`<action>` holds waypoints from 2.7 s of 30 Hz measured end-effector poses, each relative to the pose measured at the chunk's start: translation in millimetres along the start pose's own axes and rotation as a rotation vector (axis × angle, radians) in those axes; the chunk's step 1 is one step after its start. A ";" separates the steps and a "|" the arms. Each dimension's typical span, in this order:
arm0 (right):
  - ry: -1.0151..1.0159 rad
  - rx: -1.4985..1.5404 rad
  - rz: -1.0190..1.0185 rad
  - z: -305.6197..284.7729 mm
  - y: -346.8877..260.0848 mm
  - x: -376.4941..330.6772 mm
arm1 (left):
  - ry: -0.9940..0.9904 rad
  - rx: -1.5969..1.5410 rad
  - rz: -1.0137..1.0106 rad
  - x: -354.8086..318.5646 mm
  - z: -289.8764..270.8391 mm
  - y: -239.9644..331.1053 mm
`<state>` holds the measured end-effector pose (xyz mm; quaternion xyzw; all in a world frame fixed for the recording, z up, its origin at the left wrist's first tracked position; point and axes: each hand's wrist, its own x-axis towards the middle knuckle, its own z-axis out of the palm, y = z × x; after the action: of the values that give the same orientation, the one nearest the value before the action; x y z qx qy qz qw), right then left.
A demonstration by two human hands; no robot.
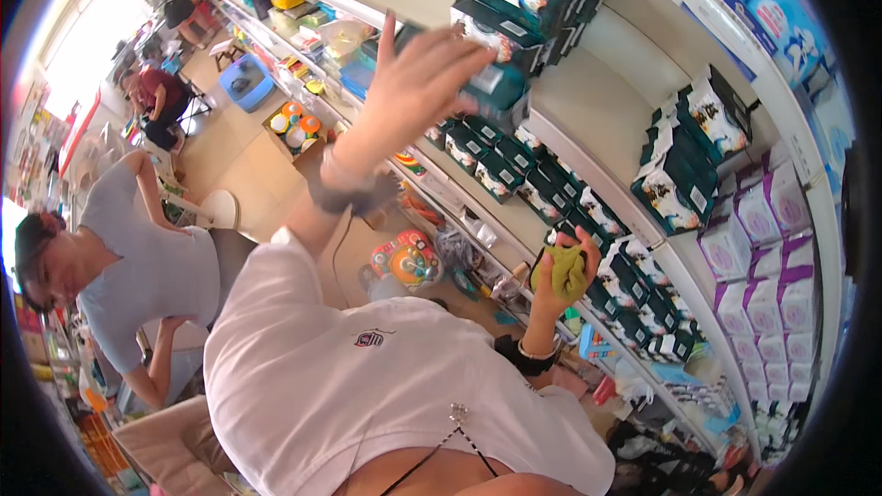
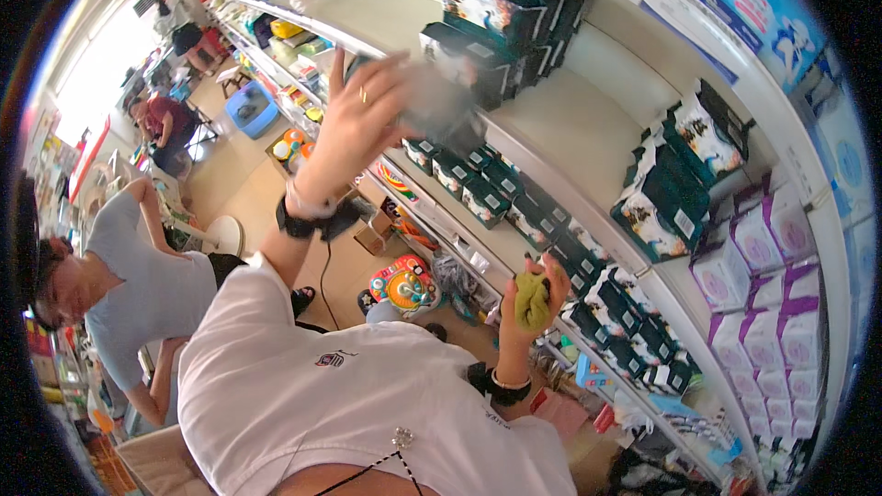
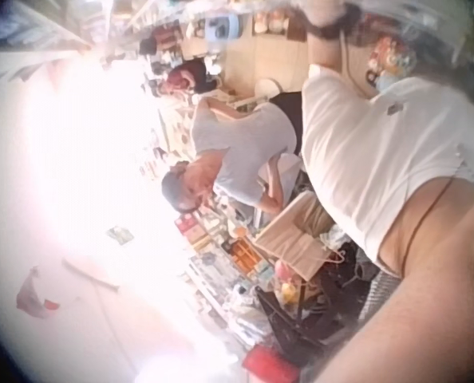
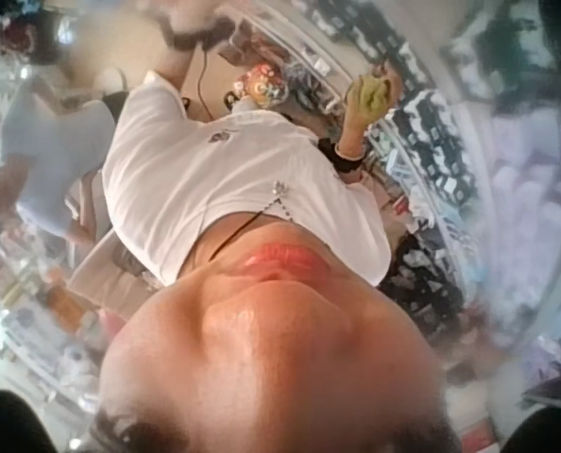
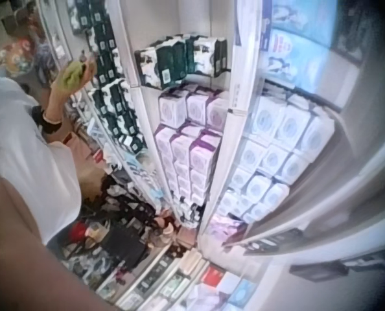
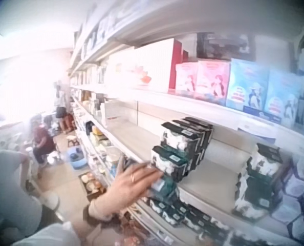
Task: The person wipes down several dark green packages on a store shelf using a yellow cloth, picking them up individually to clean the surfaces before placing them back in their original positions.
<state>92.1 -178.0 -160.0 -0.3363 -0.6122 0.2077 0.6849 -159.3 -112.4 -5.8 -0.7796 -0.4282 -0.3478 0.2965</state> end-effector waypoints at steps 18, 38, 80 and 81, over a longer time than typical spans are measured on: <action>-0.134 -0.095 0.079 -15.3 13.7 -33.1 | 0.012 -0.015 0.071 86.2 91.8 -77.0; -0.127 -0.006 0.261 -14.5 18.6 -42.6 | 0.260 -0.358 -0.608 68.0 149.1 -23.4; -0.730 -1.273 0.476 -85.3 137.9 -15.9 | -0.081 -2.101 -1.916 -287.2 68.3 167.6; -0.719 -1.275 0.465 -86.1 145.3 -21.8 | -0.079 -2.107 -1.897 -285.6 63.6 167.2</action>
<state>191.3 -111.0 -281.2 -0.6981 -0.7121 0.0499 0.0560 -106.7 -272.2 -297.7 -0.0626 -0.3331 -0.5419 -0.7691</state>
